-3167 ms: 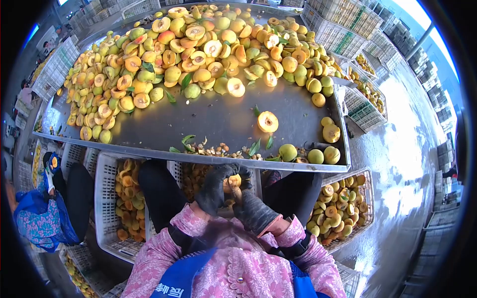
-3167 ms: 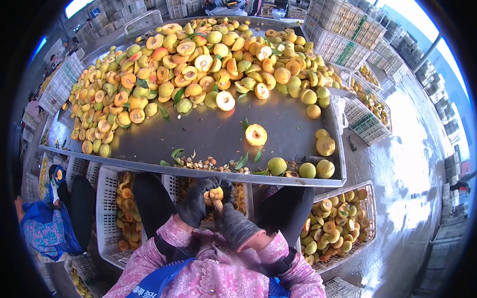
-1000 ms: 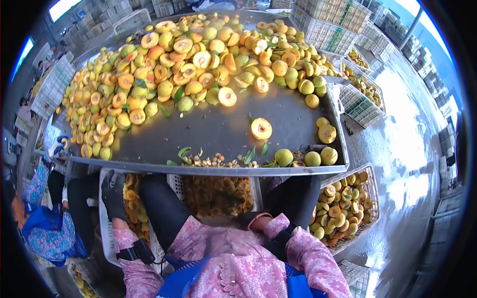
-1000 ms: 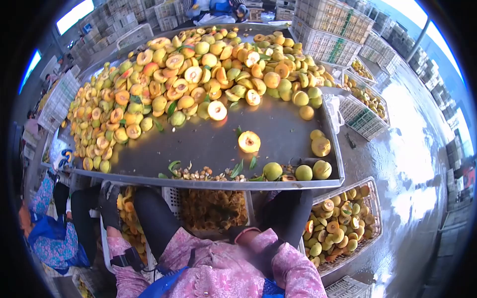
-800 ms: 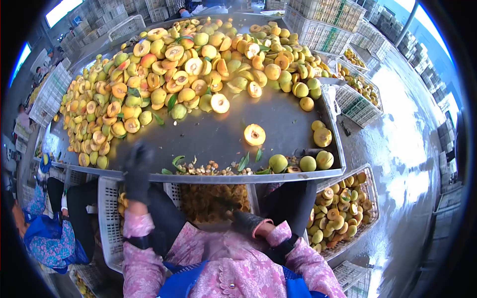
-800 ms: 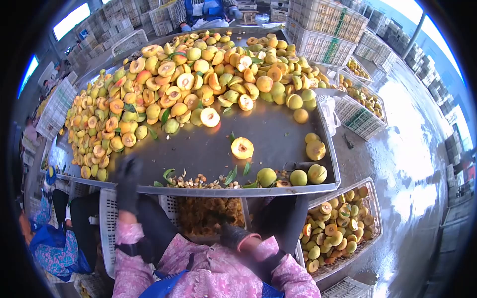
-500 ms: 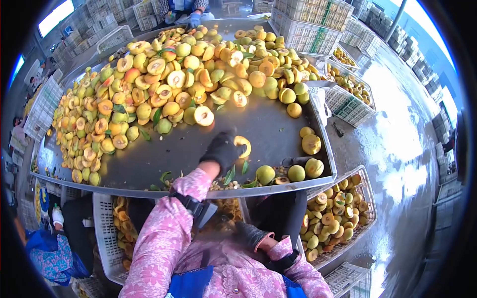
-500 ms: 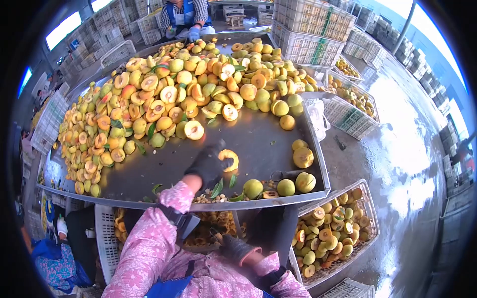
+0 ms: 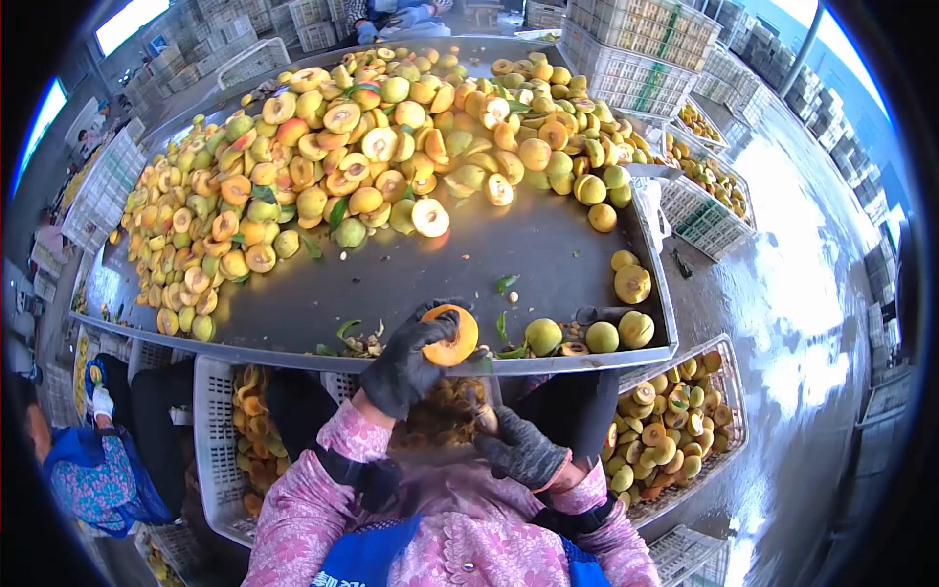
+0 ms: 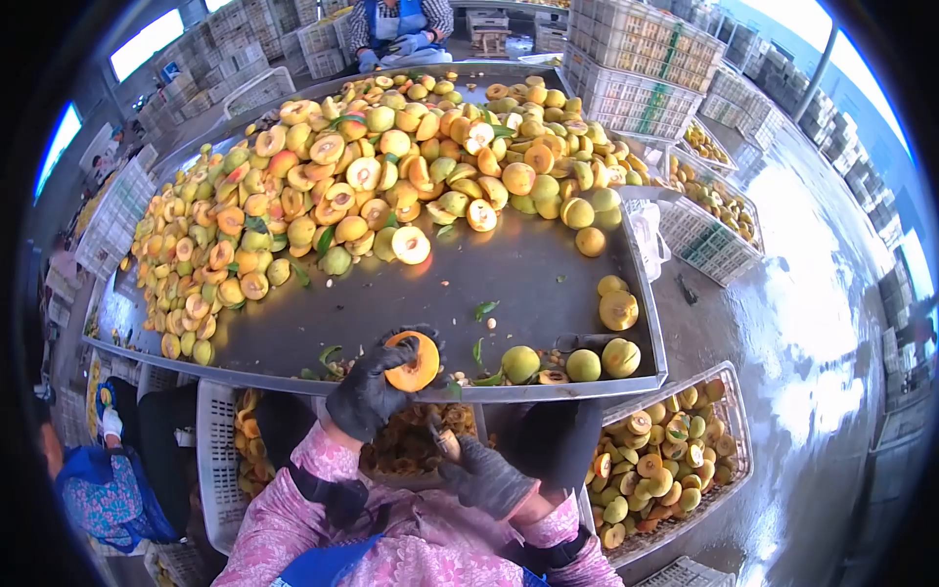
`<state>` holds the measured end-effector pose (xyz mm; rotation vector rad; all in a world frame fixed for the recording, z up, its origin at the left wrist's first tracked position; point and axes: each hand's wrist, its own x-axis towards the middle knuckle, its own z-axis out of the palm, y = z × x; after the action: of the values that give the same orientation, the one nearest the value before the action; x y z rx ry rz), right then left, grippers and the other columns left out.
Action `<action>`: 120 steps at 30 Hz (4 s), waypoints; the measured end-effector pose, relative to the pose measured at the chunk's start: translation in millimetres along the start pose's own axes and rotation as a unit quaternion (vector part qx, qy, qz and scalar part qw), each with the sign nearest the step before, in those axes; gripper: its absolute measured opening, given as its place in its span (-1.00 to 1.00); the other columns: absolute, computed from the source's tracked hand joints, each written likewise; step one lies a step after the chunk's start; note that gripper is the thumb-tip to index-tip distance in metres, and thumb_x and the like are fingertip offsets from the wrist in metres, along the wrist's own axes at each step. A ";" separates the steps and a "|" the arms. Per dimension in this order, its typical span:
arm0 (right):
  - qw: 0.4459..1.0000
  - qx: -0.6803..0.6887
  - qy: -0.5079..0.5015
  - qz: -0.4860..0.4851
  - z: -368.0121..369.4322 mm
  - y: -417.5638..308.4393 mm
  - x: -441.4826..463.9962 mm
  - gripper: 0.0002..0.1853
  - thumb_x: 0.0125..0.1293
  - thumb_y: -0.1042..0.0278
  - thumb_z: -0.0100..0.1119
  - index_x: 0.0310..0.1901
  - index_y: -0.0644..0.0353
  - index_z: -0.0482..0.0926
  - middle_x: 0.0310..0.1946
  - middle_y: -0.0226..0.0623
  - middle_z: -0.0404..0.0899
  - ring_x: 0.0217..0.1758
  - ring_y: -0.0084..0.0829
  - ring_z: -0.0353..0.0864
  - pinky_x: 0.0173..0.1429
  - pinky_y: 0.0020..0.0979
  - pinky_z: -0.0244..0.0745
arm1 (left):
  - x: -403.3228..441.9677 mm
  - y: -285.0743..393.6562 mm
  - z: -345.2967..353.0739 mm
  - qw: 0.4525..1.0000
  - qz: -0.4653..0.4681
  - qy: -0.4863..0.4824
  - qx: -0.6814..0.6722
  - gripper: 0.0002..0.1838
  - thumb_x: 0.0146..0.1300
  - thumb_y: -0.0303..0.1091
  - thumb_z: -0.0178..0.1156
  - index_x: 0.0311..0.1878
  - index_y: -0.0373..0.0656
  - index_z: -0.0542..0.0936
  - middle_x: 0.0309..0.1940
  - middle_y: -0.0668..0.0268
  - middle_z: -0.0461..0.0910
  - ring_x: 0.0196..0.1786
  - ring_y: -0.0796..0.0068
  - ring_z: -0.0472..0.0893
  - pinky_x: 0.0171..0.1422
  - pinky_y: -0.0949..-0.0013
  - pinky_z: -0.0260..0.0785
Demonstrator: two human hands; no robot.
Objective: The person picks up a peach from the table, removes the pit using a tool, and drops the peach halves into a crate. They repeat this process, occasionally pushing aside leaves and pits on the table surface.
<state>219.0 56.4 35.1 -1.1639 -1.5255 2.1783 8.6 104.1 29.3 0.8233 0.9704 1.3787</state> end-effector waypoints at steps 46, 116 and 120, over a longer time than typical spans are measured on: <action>0.967 -0.221 -0.010 -0.130 37.2 59.6 53.6 -0.78 0.29 0.55 -0.04 -0.03 0.21 0.39 -0.39 -0.26 0.46 -0.35 -0.52 0.44 -0.31 -0.47 0.43 | -73.9 -55.1 -24.8 0.852 0.237 0.048 0.464 -0.58 0.14 -0.38 0.21 0.07 -0.33 0.45 -0.03 0.07 0.54 0.05 0.20 0.52 0.22 0.22 0.31; 0.830 -0.515 -0.211 0.021 30.9 113.0 90.3 -0.50 0.26 0.22 -0.10 0.27 -0.13 0.28 -0.02 0.02 0.50 0.03 -0.04 0.52 0.04 -0.18 0.42 | -181.7 48.5 -268.9 0.753 0.147 0.449 0.458 -0.61 0.20 -0.42 0.14 0.09 -0.35 0.42 0.02 0.07 0.50 0.07 0.20 0.50 0.20 0.24 0.34; 0.873 -0.439 -0.176 -0.118 28.4 97.2 102.7 -0.51 0.25 0.26 -0.04 0.24 0.00 0.28 -0.13 -0.08 0.51 -0.12 -0.14 0.54 -0.08 -0.24 0.43 | -130.9 81.9 -224.8 0.638 0.249 0.315 0.657 -0.67 0.19 -0.46 0.15 0.03 -0.32 0.49 0.03 0.13 0.47 0.06 0.39 0.50 0.10 0.38 0.39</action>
<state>154.5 56.4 -94.0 -0.6825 -2.8069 1.5763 -223.2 -39.5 23.4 1.8303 2.5921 1.2496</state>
